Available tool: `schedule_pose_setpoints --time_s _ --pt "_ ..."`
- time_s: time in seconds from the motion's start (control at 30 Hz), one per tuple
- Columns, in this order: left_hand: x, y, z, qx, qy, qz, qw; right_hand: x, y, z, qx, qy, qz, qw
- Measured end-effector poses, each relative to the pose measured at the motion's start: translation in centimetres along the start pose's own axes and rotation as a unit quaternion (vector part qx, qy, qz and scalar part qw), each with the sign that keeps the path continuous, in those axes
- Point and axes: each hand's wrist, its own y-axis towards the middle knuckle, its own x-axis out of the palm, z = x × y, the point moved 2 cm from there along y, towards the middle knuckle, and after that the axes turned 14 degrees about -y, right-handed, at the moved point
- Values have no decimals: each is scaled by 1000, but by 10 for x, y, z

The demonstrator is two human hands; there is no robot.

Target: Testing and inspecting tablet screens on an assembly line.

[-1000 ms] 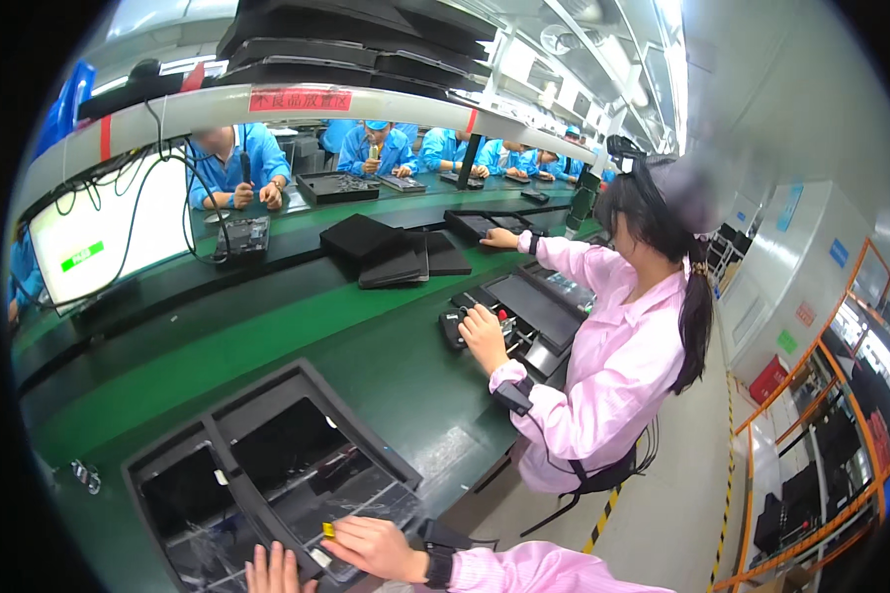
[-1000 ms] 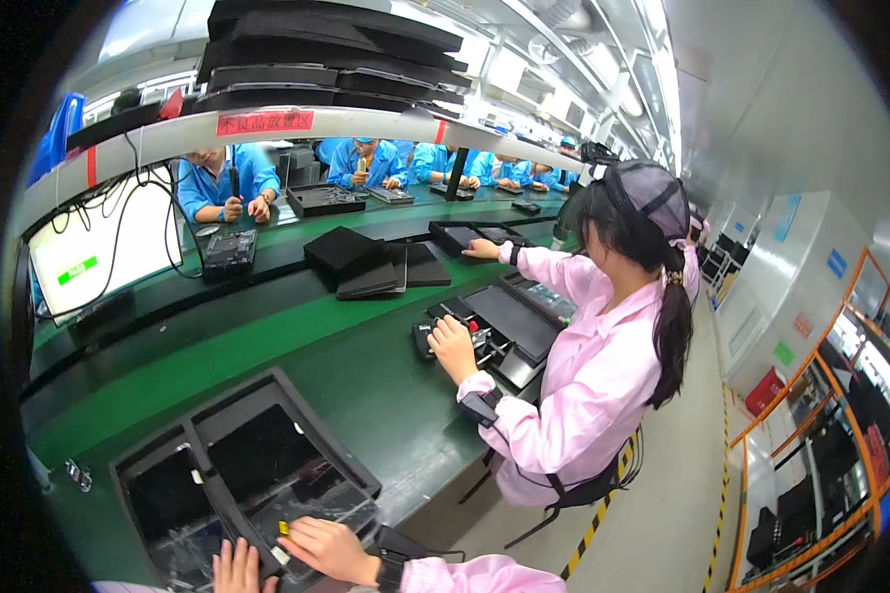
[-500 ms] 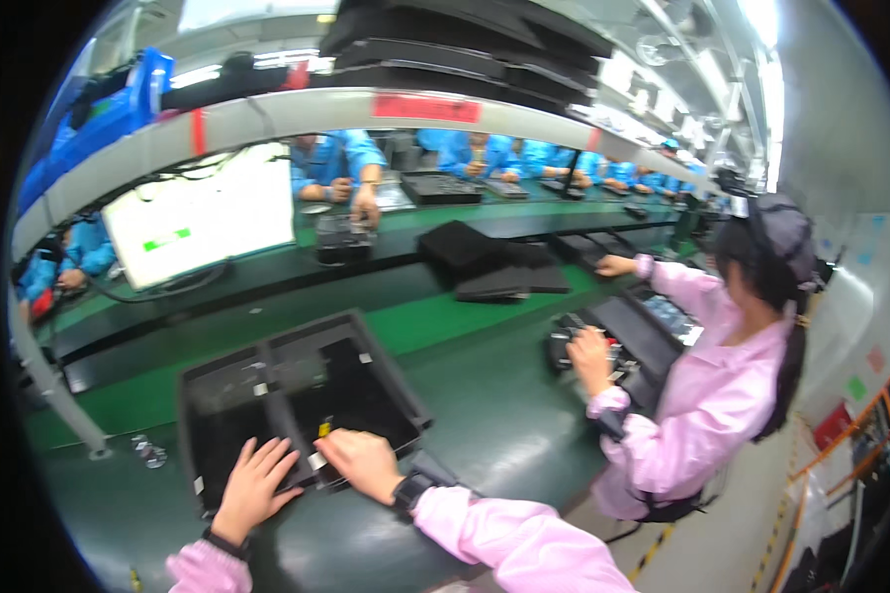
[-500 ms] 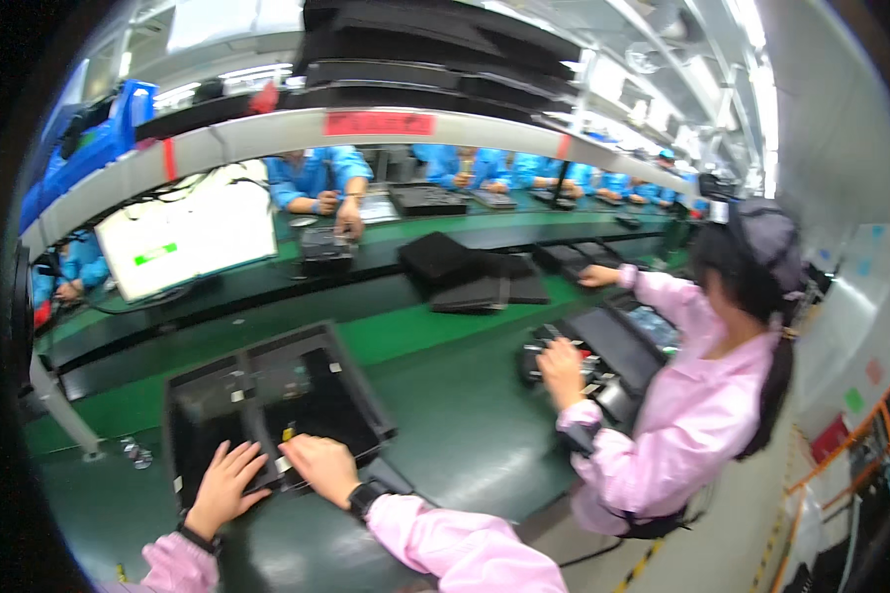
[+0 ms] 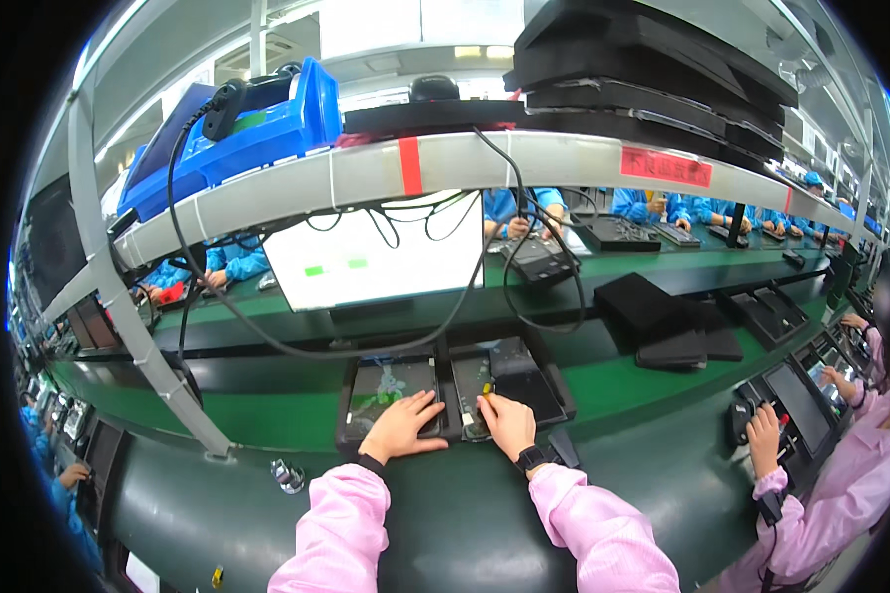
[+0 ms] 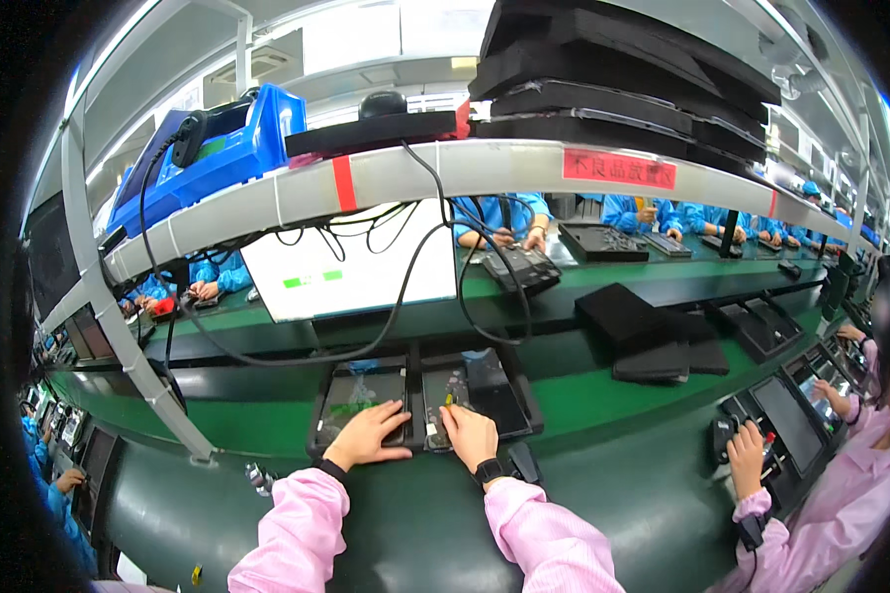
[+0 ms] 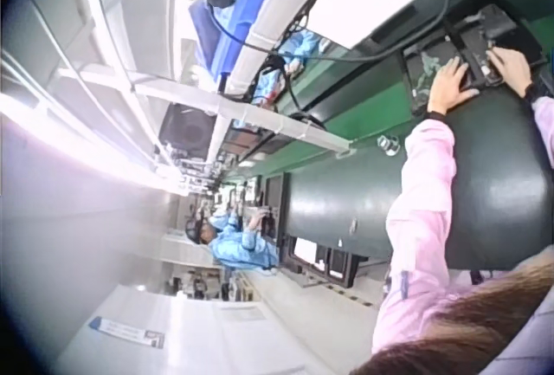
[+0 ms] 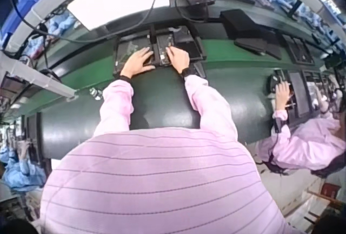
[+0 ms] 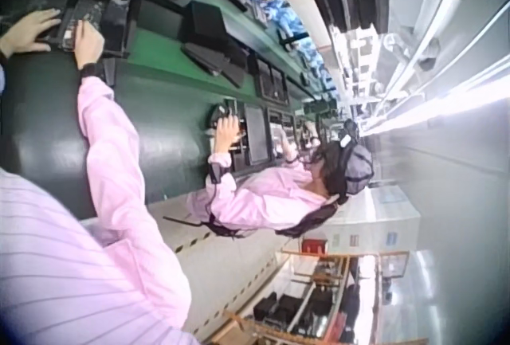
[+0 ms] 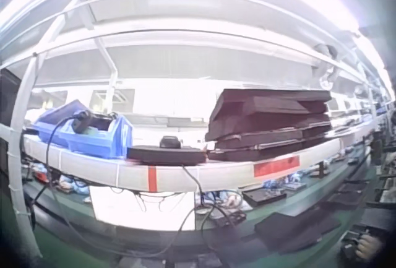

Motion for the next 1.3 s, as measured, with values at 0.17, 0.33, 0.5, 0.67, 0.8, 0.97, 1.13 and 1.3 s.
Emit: schedule_pose_setpoints --time_s 0.17,0.33,0.5,0.67,0.8,0.97,1.13,1.3 --pt "-11 3 -16 13 -15 -11 1000 30 23 -3 -9 -13 18 1000" --pt "-14 -1 -19 -6 -2 -18 1000 39 25 -3 18 -5 -53 998" --pt "1 -26 -19 -101 175 -27 979 52 20 -13 19 -37 -113 993" --pt "39 -38 11 -245 267 40 931 54 18 -19 38 -31 -99 994" --pt "31 -29 9 -289 170 62 940 56 17 -29 22 -12 -81 996" --pt "24 -41 -13 -275 131 42 952 60 15 -39 37 -8 -82 996" --pt "13 -50 -26 -333 60 -58 939 71 14 -28 53 138 -95 984" --pt "-51 -78 12 -249 162 42 954 10 -10 -8 101 360 -154 915"
